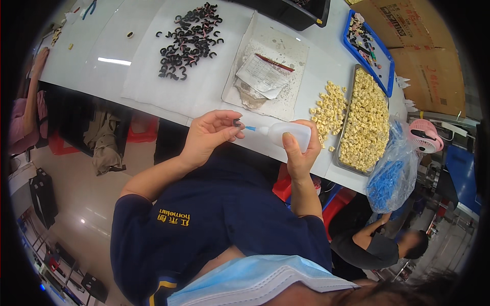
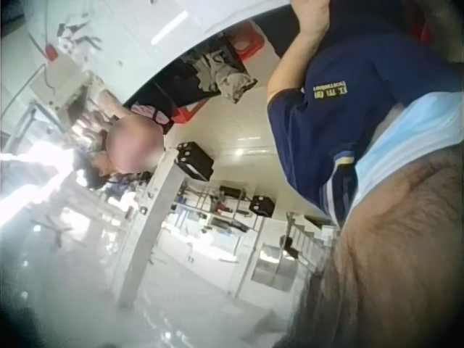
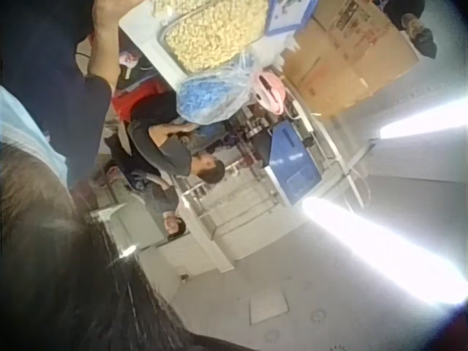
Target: Applying glue to black plastic housings and inserting yellow components into them.
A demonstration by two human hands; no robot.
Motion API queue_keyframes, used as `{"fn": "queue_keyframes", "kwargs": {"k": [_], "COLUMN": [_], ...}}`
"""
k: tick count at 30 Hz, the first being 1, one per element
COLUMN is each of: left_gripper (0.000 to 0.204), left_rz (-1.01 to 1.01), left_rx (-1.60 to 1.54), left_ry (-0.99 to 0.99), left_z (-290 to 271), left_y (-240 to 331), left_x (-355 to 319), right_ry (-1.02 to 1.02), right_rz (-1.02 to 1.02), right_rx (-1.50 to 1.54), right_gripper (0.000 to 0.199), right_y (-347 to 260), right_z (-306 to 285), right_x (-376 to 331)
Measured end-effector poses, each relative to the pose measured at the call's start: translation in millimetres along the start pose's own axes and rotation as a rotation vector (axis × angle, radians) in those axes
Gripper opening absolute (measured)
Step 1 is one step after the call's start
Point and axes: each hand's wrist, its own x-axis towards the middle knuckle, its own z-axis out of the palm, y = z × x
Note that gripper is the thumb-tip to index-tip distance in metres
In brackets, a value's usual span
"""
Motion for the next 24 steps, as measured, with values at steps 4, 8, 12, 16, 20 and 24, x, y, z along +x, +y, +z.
{"fn": "queue_keyframes", "kwargs": {"k": [4, 8, 12, 16, 20, 24], "left_gripper": [0.028, 0.029, 0.031, 0.030, 0.030, 0.030], "left_rz": [0.011, 0.013, -0.014, -0.045, -0.067, -0.058], "left_rx": [0.017, 0.025, 0.023, 0.049, 0.070, 0.076], "left_ry": [0.002, 0.008, 0.044, 0.051, 0.055, 0.036], "left_z": [-0.5, -2.5, -2.6, 0.7, 1.6, 2.3], "left_y": [-1.2, -0.6, 0.1, -2.1, -1.9, -1.0], "left_x": [-0.2, 0.1, -0.1, 0.5, -0.5, -0.7], "right_ry": [-0.003, 0.151, 0.178, 0.218, 0.191, 0.255], "right_rz": [0.000, 0.054, 0.194, 0.187, -0.011, -0.062], "right_rx": [-0.032, 0.240, -0.036, -0.313, -0.549, -0.777], "right_gripper": [0.030, 0.026, 0.027, 0.034, 0.030, 0.020], "right_y": [1.1, 10.0, 34.8, 53.4, 51.7, 49.6], "right_z": [-2.1, -8.0, -15.3, -17.2, -34.1, -74.0], "right_x": [-0.1, 6.5, 30.2, 43.2, 47.3, 70.9]}}
